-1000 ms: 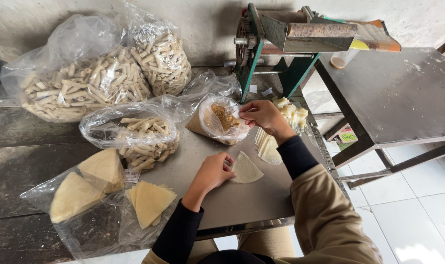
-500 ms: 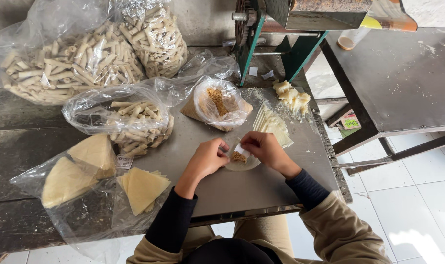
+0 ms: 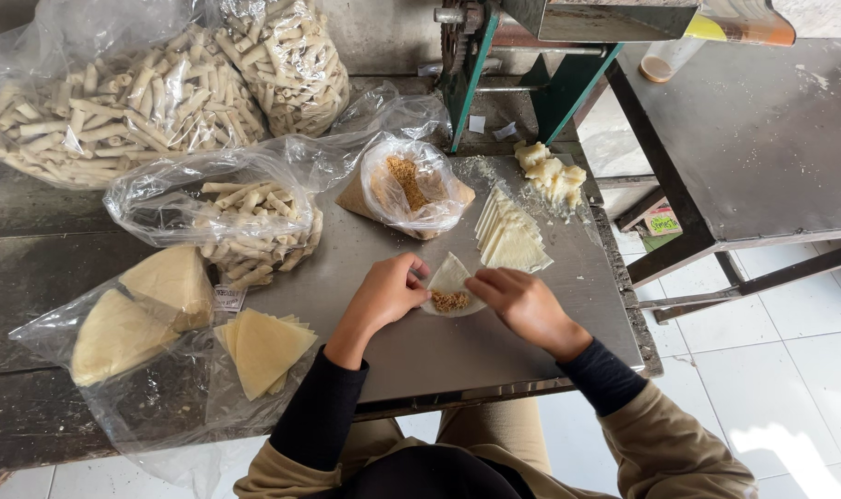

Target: The person places a small amount of filling onto thin triangular wrappers, folds them into sealed packets, and stacks them on the table. The person handles wrappers and filling by hand, repeatedly repeating the same folding sequence.

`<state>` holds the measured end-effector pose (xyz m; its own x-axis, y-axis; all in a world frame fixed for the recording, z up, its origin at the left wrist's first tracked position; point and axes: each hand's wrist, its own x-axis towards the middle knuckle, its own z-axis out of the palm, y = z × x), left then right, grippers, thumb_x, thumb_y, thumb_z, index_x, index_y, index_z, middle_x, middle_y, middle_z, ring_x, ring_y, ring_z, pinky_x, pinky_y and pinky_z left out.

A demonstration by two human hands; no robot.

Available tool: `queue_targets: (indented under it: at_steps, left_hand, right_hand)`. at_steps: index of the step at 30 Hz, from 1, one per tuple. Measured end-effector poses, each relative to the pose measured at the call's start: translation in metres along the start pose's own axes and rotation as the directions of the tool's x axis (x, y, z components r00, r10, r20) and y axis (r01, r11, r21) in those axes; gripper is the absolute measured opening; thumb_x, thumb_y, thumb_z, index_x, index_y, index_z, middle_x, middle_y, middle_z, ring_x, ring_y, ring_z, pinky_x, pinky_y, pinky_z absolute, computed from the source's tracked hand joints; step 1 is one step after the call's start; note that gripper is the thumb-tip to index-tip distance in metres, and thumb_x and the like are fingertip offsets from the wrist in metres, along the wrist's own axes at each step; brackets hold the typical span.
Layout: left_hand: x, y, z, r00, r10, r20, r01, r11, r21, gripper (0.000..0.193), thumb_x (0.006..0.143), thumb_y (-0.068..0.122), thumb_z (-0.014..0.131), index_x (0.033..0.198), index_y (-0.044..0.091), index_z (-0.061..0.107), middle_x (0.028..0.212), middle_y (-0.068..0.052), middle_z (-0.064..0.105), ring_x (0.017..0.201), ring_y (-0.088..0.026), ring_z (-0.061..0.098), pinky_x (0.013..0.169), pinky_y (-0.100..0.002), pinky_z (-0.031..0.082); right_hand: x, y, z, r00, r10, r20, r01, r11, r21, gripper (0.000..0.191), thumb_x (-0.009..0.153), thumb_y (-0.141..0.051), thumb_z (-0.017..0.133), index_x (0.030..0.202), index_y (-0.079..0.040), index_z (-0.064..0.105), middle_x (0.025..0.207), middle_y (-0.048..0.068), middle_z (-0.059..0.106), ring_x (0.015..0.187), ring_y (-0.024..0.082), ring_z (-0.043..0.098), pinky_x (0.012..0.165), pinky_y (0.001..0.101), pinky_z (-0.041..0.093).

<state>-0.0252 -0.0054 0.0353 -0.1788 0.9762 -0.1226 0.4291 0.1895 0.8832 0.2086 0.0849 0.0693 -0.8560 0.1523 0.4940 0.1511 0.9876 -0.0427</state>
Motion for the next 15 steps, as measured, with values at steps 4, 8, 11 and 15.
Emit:
queue_targets:
  at_steps: [4,8,11,15]
  left_hand:
    - [0.003,-0.001,0.002,0.999,-0.030,0.017,0.031,0.998,-0.058,0.032,0.084,0.015,0.078,0.112,0.002,0.068,0.087,-0.010,0.077,0.077,-0.018,0.076,0.068,-0.031,0.059]
    - [0.009,-0.008,0.008,0.995,-0.080,0.062,0.090,0.979,-0.184,0.026,0.092,0.017,0.070,0.114,0.003,0.068,0.088,-0.009,0.077,0.078,-0.017,0.077,0.069,-0.030,0.059]
    - [0.011,-0.014,0.012,1.000,-0.002,0.013,0.004,0.986,-0.165,0.026,0.090,0.013,0.072,0.113,0.002,0.068,0.089,-0.009,0.077,0.079,-0.017,0.076,0.070,-0.030,0.060]
    - [0.009,-0.015,0.020,0.983,0.178,-0.048,-0.183,0.975,-0.128,0.033,0.081,0.010,0.081,0.109,0.000,0.067,0.088,-0.011,0.076,0.078,-0.018,0.075,0.070,-0.030,0.060]
  right_hand:
    - [0.020,0.016,0.003,0.861,0.507,-0.035,-0.480,0.834,0.271,0.010,0.094,-0.001,0.070,0.103,-0.005,0.073,0.095,0.009,0.077,0.069,0.017,0.073,0.064,0.0294,0.058]
    - [0.083,0.036,0.021,0.710,0.688,-0.151,-0.407,0.575,0.709,0.012,0.101,-0.008,0.068,0.111,-0.001,0.067,0.095,0.009,0.074,0.077,0.012,0.070,0.069,0.0273,0.058]
    - [0.111,0.037,0.028,0.799,0.540,-0.266,-0.272,0.718,0.641,0.017,0.100,-0.004,0.068,0.117,0.001,0.069,0.122,0.014,0.063,0.100,0.017,0.068,0.080,0.0290,0.060]
    - [0.077,0.017,0.022,0.792,0.598,-0.121,-0.496,0.747,0.442,0.019,0.092,-0.009,0.072,0.110,-0.001,0.070,0.100,0.014,0.065,0.076,0.025,0.064,0.068,0.0338,0.052]
